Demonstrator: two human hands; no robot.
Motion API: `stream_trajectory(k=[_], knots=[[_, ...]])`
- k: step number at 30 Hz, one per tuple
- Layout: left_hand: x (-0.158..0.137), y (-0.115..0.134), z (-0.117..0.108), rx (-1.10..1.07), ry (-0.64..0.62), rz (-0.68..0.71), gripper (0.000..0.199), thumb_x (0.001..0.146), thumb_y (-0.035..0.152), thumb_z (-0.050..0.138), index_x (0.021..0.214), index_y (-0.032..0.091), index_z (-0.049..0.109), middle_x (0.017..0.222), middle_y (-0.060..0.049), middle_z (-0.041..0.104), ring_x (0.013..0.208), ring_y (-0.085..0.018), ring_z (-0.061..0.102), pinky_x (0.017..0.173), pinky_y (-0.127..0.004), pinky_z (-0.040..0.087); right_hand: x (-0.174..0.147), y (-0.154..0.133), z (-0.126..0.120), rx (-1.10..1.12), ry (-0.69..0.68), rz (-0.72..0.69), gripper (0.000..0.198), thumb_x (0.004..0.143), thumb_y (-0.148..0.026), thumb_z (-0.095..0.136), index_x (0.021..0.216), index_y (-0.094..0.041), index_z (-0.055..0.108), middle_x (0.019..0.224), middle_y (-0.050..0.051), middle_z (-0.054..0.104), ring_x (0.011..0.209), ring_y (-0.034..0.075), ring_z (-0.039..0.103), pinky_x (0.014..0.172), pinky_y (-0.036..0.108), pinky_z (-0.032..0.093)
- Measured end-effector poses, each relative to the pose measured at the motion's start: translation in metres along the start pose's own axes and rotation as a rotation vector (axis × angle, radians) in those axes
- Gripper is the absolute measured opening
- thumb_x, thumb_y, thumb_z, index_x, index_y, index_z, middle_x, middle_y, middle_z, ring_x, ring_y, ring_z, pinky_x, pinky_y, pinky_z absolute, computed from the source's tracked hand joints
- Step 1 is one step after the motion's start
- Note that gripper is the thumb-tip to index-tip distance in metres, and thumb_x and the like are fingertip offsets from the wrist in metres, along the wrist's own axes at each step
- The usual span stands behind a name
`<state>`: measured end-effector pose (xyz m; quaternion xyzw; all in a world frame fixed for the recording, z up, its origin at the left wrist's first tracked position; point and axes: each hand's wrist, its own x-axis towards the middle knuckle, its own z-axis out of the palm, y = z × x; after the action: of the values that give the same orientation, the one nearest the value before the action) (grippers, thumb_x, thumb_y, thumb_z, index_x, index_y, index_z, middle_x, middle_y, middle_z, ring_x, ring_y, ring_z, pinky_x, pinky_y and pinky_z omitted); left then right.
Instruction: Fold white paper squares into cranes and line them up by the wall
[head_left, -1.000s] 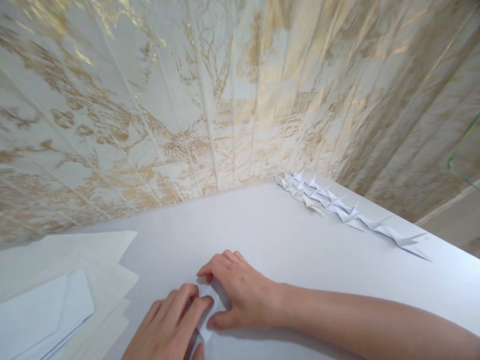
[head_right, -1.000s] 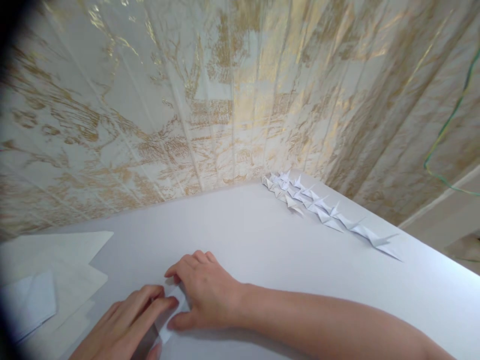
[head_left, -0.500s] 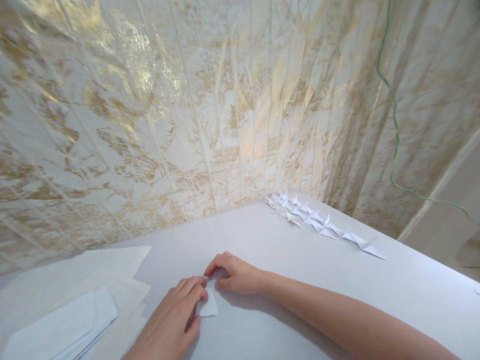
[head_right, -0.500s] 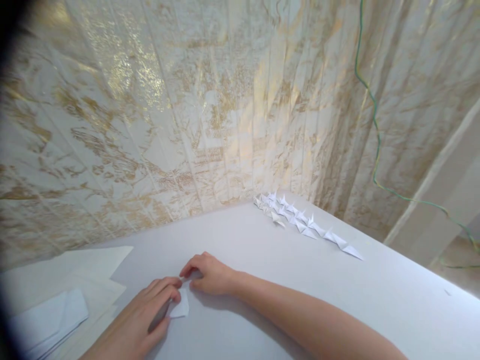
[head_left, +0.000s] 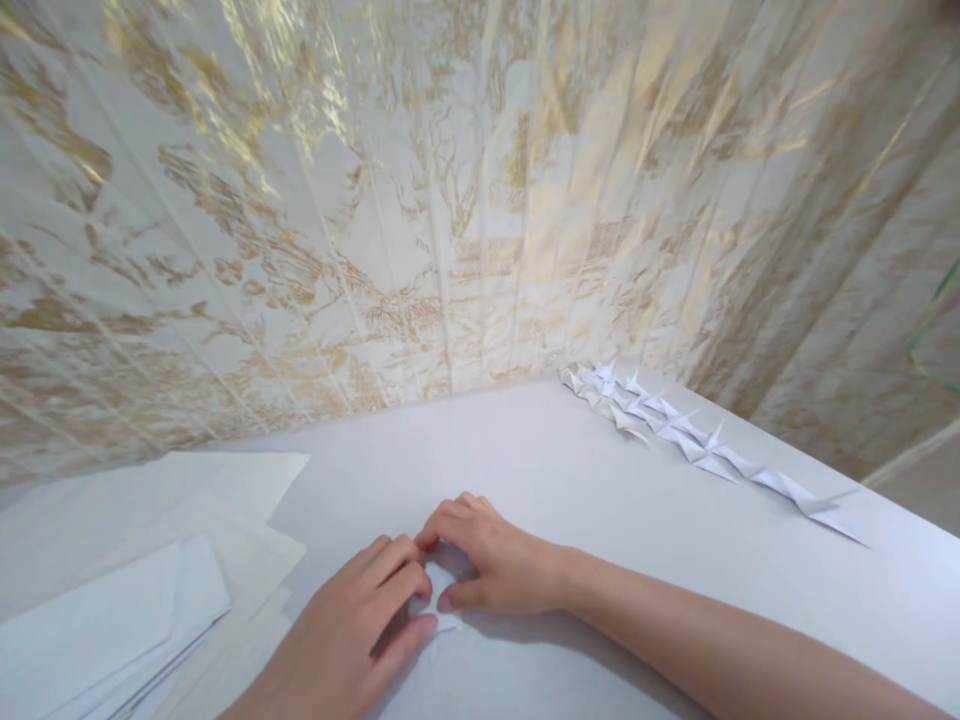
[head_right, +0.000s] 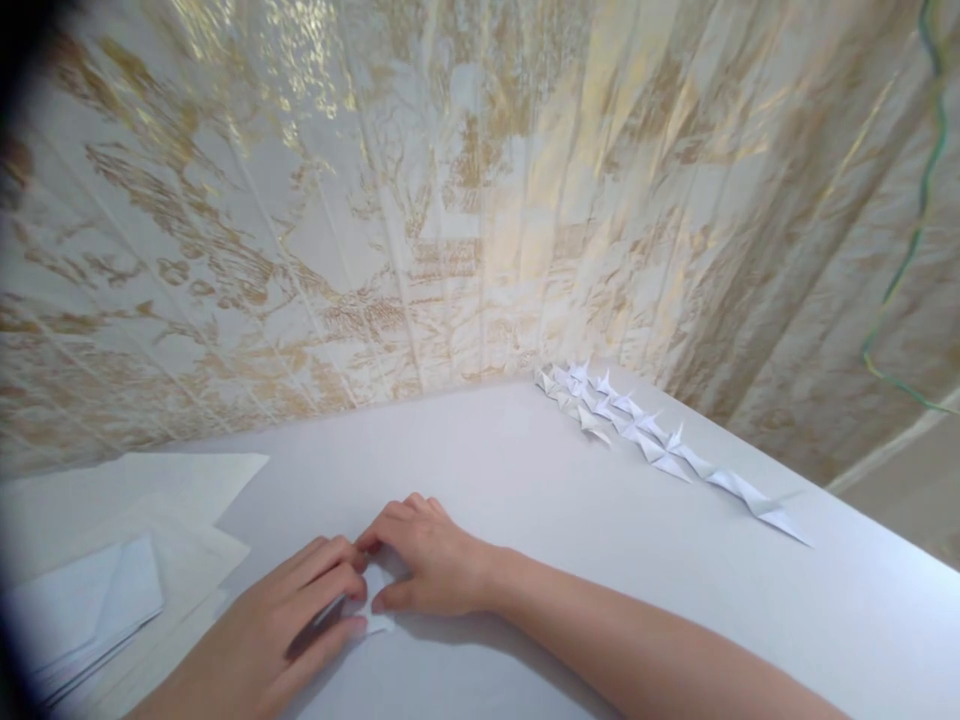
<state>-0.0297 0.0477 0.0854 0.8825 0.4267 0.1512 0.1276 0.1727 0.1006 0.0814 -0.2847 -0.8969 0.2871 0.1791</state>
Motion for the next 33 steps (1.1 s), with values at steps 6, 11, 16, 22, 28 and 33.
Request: stream_trajectory(k=[6,11,16,22,28,33], knots=[[-0.002,-0.019,-0.004,0.014,-0.024,0.183,0.02,0.08,0.033,0.075,0.095,0.028,0.063,0.105,0.001,0.068,0.095,-0.019,0.063,0.084,-0.027,0.051,-0.001,0.0,-0.003,0.03,-0.021,-0.003,0.038,0.075,-0.018,0.078,0.108,-0.015,0.06,0.107,0.007,0.062,0.101,0.022,0.053,0.095,0.036,0.038],[0.0,-0.022,-0.006,0.173,0.042,0.413,0.008,0.09,0.024,0.064,0.098,0.025,0.063,0.096,0.001,0.071,0.091,-0.017,0.064,0.082,-0.028,0.049,-0.001,0.002,-0.004,0.044,-0.023,-0.02,0.04,0.076,-0.018,0.077,0.112,-0.015,0.059,0.111,0.007,0.063,0.106,0.023,0.053,0.099,0.037,0.036],[0.003,-0.02,0.0,0.077,0.073,0.36,0.017,0.096,0.015,0.049,0.091,0.024,0.063,0.089,0.003,0.069,0.084,-0.013,0.062,0.078,-0.024,0.048,-0.001,0.0,-0.005,0.039,-0.059,0.0,0.043,0.076,-0.023,0.079,0.113,-0.016,0.059,0.113,0.008,0.062,0.108,0.024,0.052,0.099,0.038,0.036],[0.004,-0.02,0.016,-0.178,0.047,0.037,0.019,0.097,0.026,0.048,0.08,0.024,0.056,0.087,0.003,0.062,0.086,-0.015,0.057,0.076,-0.027,0.046,-0.002,-0.002,-0.009,0.053,-0.077,0.009,0.04,0.076,-0.016,0.075,0.112,-0.016,0.058,0.111,0.007,0.061,0.107,0.023,0.052,0.1,0.038,0.036],[0.003,-0.014,0.02,-0.176,0.019,-0.068,0.018,0.095,0.026,0.047,0.078,0.024,0.052,0.085,0.002,0.06,0.087,-0.019,0.054,0.081,-0.035,0.043,-0.002,0.0,-0.008,0.09,-0.062,0.026,0.038,0.077,-0.016,0.074,0.112,-0.015,0.057,0.111,0.007,0.062,0.106,0.023,0.052,0.099,0.039,0.036],[0.003,-0.012,0.021,-0.184,0.016,-0.096,0.018,0.093,0.025,0.047,0.076,0.024,0.049,0.085,0.002,0.058,0.086,-0.02,0.053,0.076,-0.035,0.042,-0.002,-0.001,-0.006,0.071,-0.052,0.027,0.044,0.073,-0.014,0.075,0.113,-0.016,0.057,0.112,0.007,0.061,0.106,0.023,0.051,0.099,0.038,0.037]])
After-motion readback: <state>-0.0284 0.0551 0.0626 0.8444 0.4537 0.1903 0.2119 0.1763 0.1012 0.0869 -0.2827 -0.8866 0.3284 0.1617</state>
